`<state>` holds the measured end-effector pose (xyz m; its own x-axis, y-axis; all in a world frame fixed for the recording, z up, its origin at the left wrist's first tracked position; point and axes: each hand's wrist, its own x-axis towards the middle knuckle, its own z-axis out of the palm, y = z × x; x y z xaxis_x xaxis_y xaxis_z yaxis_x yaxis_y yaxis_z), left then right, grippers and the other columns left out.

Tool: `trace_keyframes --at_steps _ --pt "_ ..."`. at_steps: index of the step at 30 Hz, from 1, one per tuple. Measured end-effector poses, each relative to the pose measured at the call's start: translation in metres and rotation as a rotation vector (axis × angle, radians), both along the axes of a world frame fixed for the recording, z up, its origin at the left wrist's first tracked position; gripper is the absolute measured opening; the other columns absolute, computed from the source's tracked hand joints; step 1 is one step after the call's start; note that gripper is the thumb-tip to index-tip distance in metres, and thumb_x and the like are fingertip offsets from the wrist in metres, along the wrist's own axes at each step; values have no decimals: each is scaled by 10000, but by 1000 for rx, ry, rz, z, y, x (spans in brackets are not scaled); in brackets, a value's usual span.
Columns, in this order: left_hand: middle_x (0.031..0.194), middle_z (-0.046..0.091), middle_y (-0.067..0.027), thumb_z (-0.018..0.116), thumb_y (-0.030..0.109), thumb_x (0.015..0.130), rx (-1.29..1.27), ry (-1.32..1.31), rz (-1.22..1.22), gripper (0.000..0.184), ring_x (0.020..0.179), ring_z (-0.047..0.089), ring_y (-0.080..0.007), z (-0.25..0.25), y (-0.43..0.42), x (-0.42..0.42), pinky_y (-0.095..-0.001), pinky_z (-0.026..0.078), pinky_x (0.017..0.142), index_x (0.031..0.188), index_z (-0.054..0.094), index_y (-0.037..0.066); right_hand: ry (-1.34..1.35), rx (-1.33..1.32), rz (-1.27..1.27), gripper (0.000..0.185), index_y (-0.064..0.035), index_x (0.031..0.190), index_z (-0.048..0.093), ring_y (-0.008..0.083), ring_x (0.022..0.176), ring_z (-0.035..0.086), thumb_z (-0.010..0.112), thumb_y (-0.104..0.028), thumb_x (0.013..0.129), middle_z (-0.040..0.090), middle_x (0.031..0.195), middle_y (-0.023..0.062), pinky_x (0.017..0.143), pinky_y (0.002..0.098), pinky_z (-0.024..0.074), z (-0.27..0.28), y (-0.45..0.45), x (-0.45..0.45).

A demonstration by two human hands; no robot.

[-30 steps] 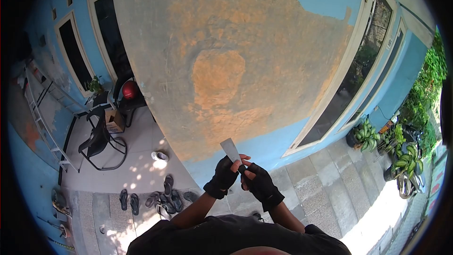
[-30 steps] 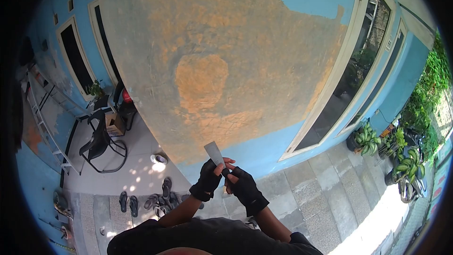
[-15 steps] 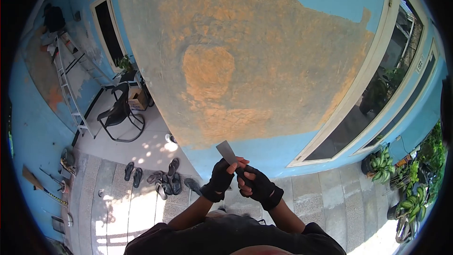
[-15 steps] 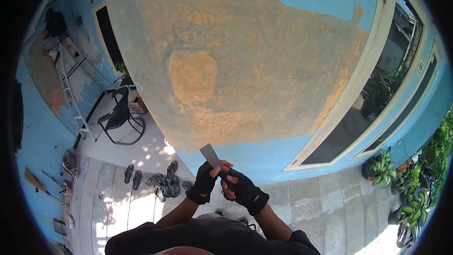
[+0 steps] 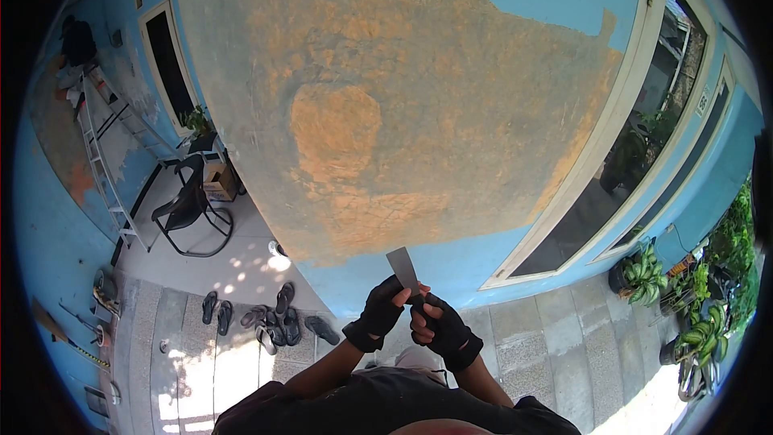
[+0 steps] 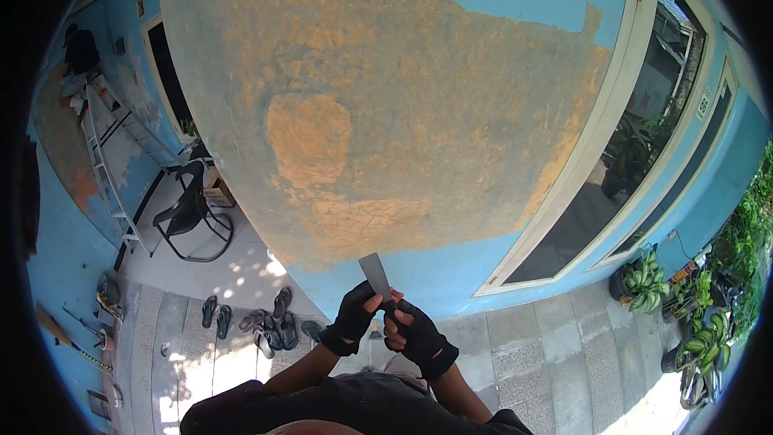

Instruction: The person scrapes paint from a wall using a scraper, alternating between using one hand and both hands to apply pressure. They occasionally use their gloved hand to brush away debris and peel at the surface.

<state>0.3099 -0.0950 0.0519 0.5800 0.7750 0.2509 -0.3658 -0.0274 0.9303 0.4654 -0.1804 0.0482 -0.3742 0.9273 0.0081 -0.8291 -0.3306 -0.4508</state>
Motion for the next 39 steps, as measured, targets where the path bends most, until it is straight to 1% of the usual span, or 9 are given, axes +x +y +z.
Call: trace_keyframes --at_steps 5,9,15,17,20,22,27,30,39 --pt "1059 702 -170 525 346 1022 -229 -48 107 405 980 674 -240 18 3 5 -372 510 908 1148 605 -30 12 -19 68 486 -132 1425 392 113 540 463 593 -240 997 539 789 22 483 262 381 4 9 0" --pt "1007 704 -160 538 420 1013 -204 -31 134 438 929 669 -219 46 28 22 -361 517 865 1083 610 -5 112 65 248 241 -87 1188 460 77 550 451 567 -208 1009 504 808 17 445 215 367 47 40 12" --pt "980 688 -143 535 486 1006 -52 -195 89 511 901 660 -219 166 78 58 -351 528 849 1151 564 -3 181 224 338 188 -144 1180 488 63 502 427 507 -281 1052 452 720 -27 412 206 368 149 105 44" --pt "992 682 -140 538 509 999 -22 -208 50 539 900 652 -217 215 93 71 -349 535 831 1167 554 -3 152 371 299 124 -180 1082 468 51 488 416 502 -297 1056 449 719 -40 390 204 348 190 124 49" --pt "981 677 -123 518 482 1013 -25 -229 75 508 890 645 -210 274 110 93 -343 538 816 1181 551 4 248 406 281 156 -151 1043 469 75 482 430 446 -302 1074 450 707 -21 394 221 368 234 147 59" --pt "924 633 -89 502 446 1028 153 -173 49 452 871 635 -204 301 123 102 -331 538 794 1177 541 21 293 460 315 196 -137 1009 485 97 484 450 419 -306 1083 463 705 -4 398 238 384 257 162 67" --pt "888 604 -58 480 413 1040 129 -156 66 415 887 630 -214 328 127 140 -328 543 791 1167 553 25 207 576 185 117 -201 1024 466 79 460 421 422 -294 1080 451 685 -21 385 220 366 272 171 97" --pt "876 604 -57 478 404 1040 109 -138 70 401 892 632 -219 333 130 155 -333 549 782 1133 570 25 293 589 305 163 -232 1101 549 99 480 448 402 -301 1090 454 701 -6 413 231 390 278 173 114" --pt "864 609 -69 457 390 1048 80 -160 202 388 871 653 -237 337 148 178 -350 574 736 1121 572 27 306 506 412 200 -233 1176 565 100 487 448 385 -262 1094 458 701 -4 413 231 395 291 189 142"
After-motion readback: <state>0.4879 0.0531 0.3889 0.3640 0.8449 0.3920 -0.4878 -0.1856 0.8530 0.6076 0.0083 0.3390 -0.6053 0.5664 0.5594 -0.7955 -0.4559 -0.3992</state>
